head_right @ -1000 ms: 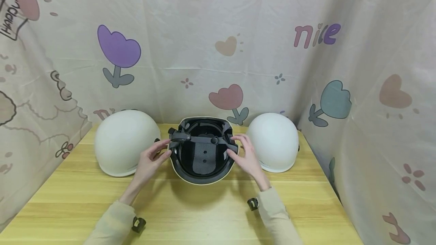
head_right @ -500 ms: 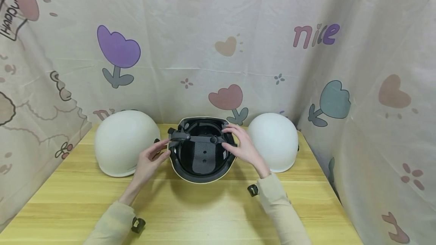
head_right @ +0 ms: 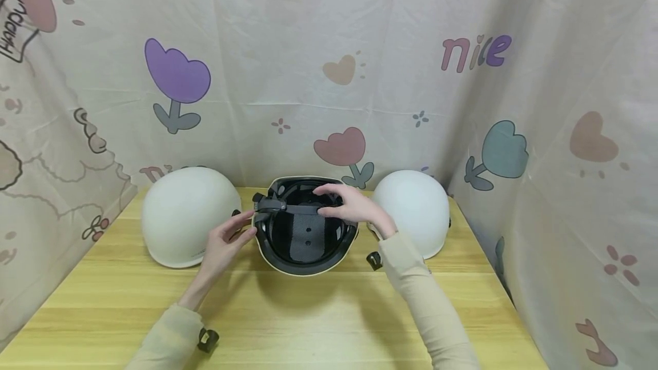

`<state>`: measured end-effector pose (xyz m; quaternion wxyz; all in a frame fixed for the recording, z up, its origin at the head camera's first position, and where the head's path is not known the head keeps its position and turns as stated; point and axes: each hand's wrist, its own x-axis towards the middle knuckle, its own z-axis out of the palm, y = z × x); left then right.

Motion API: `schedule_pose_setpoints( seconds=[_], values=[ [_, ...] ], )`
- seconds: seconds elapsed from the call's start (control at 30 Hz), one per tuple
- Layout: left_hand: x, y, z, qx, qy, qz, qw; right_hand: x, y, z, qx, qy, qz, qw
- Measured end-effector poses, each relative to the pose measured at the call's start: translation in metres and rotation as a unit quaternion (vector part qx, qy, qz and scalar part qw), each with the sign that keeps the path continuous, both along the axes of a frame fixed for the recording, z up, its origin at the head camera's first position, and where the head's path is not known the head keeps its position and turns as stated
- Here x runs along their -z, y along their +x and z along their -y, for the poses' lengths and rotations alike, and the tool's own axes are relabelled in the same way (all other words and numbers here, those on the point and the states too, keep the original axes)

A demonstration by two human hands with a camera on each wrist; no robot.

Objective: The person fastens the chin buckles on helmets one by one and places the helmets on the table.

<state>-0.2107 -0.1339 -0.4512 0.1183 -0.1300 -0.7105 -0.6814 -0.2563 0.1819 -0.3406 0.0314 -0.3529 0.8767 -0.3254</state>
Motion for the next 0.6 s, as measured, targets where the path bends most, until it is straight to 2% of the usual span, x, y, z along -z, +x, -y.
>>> schedule_pose_setpoints(
  seconds=[0.17,0.3,0.5,0.6],
  values=[
    [0.001,-0.001,0.000,-0.002,-0.005,0.004,1.0000,-0.012,-0.011,0.008,-0.050,0.014,0.071,0.9961],
    [0.000,-0.001,0.001,-0.003,-0.009,0.008,0.9999,-0.017,-0.020,0.014,-0.070,0.007,0.122,0.9901],
    [-0.001,-0.001,0.001,-0.002,-0.010,0.008,0.9999,-0.015,-0.030,0.025,-0.067,-0.002,0.161,0.9847],
    [0.000,-0.001,0.001,0.000,-0.008,0.008,0.9999,-0.013,-0.034,0.031,-0.065,0.003,0.168,0.9837]
  ],
)
